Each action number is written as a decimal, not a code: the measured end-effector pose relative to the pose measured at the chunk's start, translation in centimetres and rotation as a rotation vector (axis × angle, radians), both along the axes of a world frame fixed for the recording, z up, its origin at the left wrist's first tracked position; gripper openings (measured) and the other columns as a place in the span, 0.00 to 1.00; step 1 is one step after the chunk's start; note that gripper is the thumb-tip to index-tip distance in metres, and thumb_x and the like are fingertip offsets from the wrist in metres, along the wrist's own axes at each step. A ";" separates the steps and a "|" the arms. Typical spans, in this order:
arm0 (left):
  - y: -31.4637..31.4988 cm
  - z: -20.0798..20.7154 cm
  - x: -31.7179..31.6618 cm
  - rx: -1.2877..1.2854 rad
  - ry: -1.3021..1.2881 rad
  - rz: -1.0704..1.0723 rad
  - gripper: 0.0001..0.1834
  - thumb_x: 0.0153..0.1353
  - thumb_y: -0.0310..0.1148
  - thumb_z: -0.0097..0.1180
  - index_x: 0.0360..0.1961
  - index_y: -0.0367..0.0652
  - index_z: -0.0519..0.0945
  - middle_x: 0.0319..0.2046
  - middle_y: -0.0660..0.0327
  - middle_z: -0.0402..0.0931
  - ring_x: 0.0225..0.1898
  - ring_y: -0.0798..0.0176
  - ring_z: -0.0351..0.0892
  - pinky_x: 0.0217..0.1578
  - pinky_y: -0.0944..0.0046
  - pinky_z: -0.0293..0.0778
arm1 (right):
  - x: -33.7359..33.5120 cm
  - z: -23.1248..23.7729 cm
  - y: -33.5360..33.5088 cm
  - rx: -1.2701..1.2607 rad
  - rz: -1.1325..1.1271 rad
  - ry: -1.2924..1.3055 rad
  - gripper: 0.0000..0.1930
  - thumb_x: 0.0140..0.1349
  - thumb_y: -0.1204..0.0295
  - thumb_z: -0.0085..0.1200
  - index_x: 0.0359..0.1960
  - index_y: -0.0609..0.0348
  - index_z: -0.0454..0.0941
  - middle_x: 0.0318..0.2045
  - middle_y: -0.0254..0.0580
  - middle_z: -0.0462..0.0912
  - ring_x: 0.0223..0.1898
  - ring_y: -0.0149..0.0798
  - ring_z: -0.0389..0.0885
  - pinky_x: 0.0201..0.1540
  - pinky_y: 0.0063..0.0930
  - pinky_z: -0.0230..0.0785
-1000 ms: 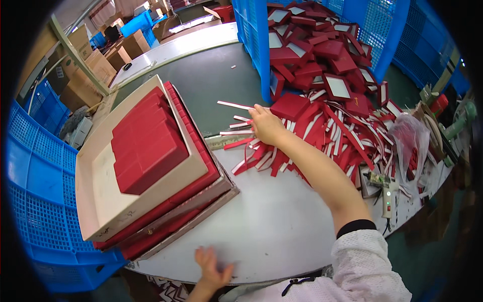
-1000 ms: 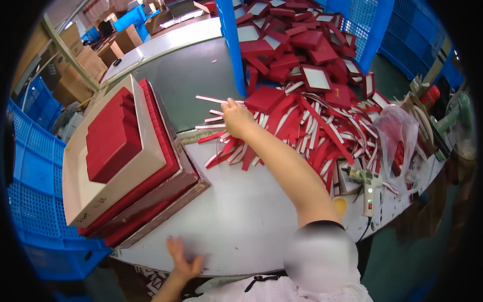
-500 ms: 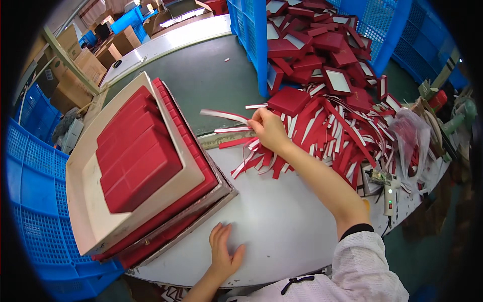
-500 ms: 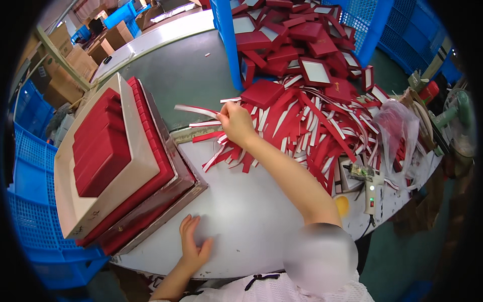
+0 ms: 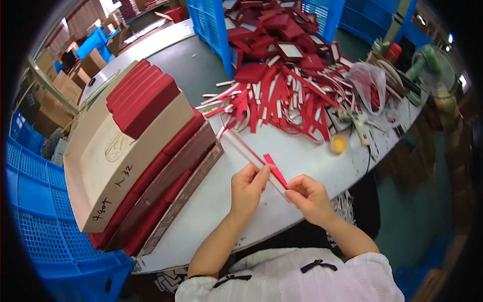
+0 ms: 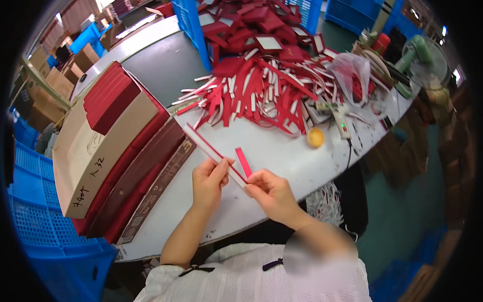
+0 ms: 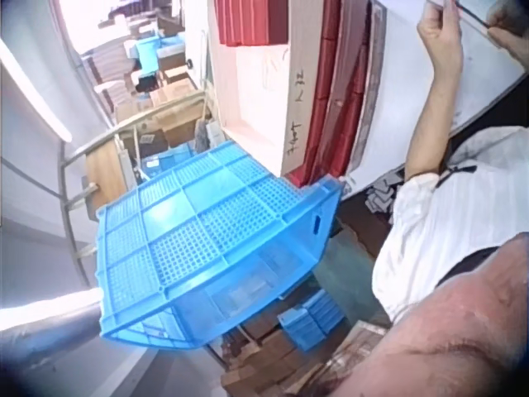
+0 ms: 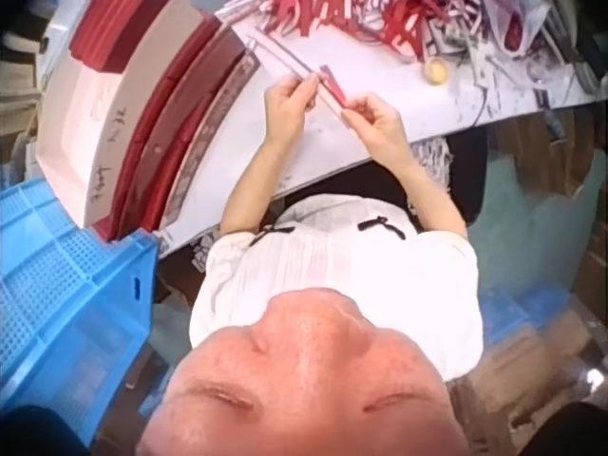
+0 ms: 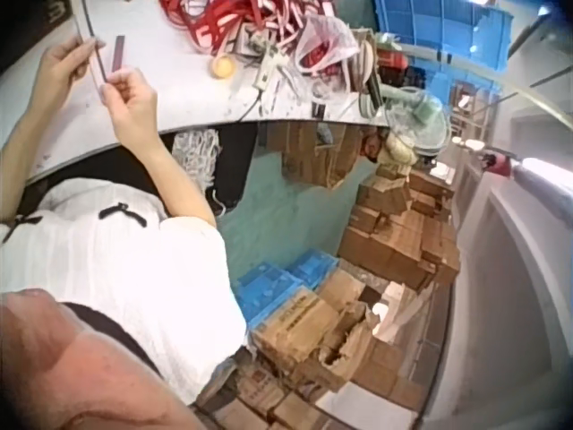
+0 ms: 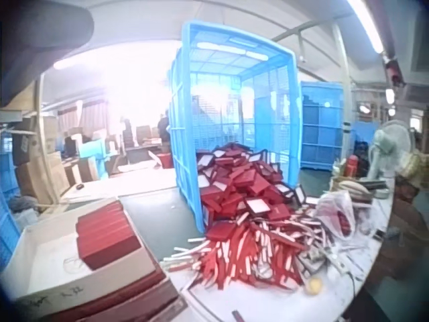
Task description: The person repeatedly picks up small red boxes and red ribbons from a table, ties the ribbons around the boxes by hand, and places the finished boxes into a blue plastic crate. The process is repeated continuously throughout the clip.
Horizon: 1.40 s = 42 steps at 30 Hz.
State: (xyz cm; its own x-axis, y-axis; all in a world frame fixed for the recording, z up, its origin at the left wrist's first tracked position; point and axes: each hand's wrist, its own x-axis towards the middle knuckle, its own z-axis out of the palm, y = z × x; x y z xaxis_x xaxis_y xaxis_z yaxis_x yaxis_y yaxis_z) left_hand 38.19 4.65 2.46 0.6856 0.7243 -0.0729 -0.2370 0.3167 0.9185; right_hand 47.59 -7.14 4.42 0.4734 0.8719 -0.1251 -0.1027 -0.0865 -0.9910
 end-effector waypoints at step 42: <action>-17.6 -0.4 8.7 0.276 0.120 -0.533 0.08 0.56 0.23 0.41 0.28 0.32 0.73 0.21 0.61 0.73 0.21 0.74 0.71 0.22 0.76 0.68 | 6.4 -1.2 -17.8 0.132 -0.525 -1.299 0.11 0.38 0.74 0.51 0.28 0.60 0.72 0.23 0.34 0.72 0.24 0.33 0.72 0.26 0.23 0.63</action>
State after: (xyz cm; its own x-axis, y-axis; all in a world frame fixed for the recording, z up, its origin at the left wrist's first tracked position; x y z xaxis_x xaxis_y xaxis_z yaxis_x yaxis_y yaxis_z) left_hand 46.85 -12.96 2.07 0.9574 0.2872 -0.0304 -0.0012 0.1093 0.9940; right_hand 54.02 -24.96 3.27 0.4554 0.5309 0.7147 0.8888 -0.2241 -0.3998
